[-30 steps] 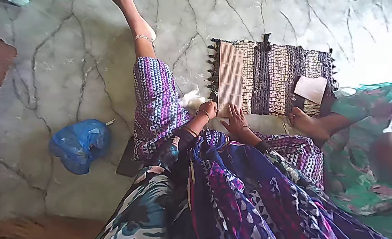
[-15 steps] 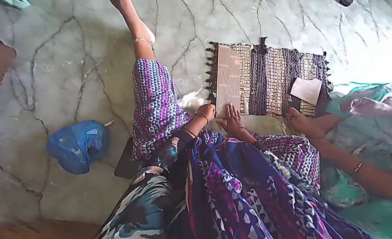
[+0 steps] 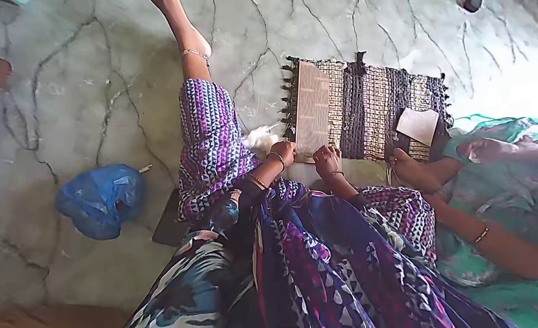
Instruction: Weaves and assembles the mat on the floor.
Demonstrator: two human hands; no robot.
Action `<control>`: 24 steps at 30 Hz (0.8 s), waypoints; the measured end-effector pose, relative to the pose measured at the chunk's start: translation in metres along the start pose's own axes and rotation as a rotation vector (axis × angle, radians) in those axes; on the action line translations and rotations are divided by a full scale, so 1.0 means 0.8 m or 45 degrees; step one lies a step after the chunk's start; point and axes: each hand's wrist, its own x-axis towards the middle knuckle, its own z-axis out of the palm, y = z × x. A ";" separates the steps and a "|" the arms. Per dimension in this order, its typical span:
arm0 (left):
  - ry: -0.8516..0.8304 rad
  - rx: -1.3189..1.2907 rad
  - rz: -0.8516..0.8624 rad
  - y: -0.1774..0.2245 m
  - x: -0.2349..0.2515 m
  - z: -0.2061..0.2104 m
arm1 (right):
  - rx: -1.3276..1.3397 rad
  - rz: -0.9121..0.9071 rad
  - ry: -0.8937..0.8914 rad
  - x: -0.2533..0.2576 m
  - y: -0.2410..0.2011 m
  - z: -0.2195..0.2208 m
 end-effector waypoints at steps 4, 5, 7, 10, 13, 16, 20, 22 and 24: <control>-0.071 -0.009 0.001 0.004 0.003 -0.006 | 0.038 0.008 0.022 0.002 0.009 0.005; -0.032 -0.028 0.010 0.006 -0.003 -0.005 | 0.047 0.010 0.033 0.003 0.010 0.006; 0.131 -0.071 0.059 0.004 -0.010 0.006 | 0.054 0.010 0.014 0.005 0.011 0.005; 0.089 -0.043 0.051 -0.003 0.006 0.009 | 0.040 0.009 -0.014 0.007 0.009 0.002; -0.011 0.051 0.085 0.004 0.007 -0.007 | -0.008 -0.024 -0.004 0.006 0.006 0.000; 0.061 0.120 0.198 0.009 0.004 -0.003 | -0.051 -0.063 -0.024 0.005 0.004 -0.002; 0.061 0.061 0.133 0.010 0.000 -0.005 | -0.056 -0.011 0.062 0.006 0.021 -0.011; 0.101 -0.073 0.022 0.012 -0.011 -0.020 | 0.060 0.126 0.179 0.010 0.047 -0.016; 0.189 -0.204 -0.050 0.006 -0.014 -0.030 | 0.247 0.305 0.229 0.019 0.076 -0.021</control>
